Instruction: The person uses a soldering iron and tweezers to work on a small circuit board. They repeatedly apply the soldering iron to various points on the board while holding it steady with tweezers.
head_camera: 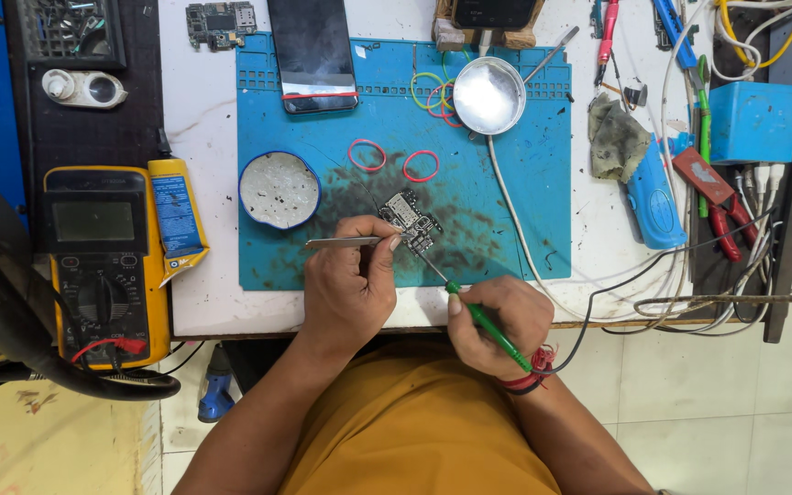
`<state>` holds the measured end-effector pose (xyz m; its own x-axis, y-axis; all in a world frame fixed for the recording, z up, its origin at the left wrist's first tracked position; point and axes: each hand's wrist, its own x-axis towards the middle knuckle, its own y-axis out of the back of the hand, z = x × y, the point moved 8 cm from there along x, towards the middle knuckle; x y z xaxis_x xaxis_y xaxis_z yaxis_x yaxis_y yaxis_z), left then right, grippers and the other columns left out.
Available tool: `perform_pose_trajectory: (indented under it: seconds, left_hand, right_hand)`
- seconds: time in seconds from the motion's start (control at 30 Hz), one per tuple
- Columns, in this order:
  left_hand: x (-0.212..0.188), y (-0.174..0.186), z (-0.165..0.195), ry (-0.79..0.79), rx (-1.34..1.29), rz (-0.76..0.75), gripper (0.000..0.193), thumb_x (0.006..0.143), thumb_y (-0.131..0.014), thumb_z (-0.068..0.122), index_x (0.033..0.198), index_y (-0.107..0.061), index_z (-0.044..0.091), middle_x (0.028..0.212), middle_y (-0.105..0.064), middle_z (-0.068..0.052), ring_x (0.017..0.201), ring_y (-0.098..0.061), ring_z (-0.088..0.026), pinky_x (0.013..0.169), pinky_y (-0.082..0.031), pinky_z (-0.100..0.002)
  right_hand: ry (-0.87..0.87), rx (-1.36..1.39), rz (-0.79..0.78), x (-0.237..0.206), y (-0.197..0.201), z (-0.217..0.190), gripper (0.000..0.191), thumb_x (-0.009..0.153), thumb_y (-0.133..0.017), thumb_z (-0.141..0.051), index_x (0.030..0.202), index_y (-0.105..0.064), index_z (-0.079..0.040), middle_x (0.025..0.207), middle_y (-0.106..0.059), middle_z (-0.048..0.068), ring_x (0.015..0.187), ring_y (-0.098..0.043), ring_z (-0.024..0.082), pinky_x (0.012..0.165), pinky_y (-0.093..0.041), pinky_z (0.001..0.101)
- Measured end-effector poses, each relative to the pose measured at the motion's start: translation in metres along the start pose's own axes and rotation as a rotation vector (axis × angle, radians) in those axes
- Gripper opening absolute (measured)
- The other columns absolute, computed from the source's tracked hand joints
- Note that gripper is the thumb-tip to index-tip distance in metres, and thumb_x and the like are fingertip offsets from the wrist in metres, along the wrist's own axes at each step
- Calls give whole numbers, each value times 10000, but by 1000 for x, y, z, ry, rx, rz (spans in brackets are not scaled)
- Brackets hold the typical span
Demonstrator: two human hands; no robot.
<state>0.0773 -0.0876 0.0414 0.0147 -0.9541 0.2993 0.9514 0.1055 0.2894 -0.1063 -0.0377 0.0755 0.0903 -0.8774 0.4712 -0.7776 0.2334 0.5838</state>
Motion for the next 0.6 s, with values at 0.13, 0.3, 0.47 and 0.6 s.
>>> perform_pose_trajectory:
  seconds: [0.13,0.3,0.47,0.6]
  left_hand:
    - [0,0,1,-9,-2,4,106,999,-688,31,1065,-605,43,933,-714,-69,692,-702,-188,625,-532,-319]
    - [1,0,2,0,0,2,111,997,-691,34,1066,-605,44,917,-714,-69,683,-698,-188,621,-528,-319]
    - [-6,1,-7,133,-36,-6,83,1000,-695,40,1055,-632,42,801,-693,-58,616,-651,-137,581,-509,-309]
    - [-12,6,-11,144,-276,44,98,1045,-630,33,1122,-570,21,951,-730,-59,690,-667,-68,606,-533,-242]
  right_hand:
    - [-24,-36,17,-1,1,2,153,817,-773,-31,870,-632,-58,722,-649,79,547,-595,198,529,-438,304]
    - [-43,-52,33,-6,2,6,148,826,-773,-30,871,-636,-64,707,-639,77,551,-599,193,535,-439,303]
    - [-125,39,138,-20,8,16,140,900,-729,14,992,-630,-24,808,-694,100,617,-651,184,595,-491,276]
    - [-229,178,123,-22,6,18,228,986,-604,38,1209,-630,-1,1041,-777,153,742,-738,220,742,-599,277]
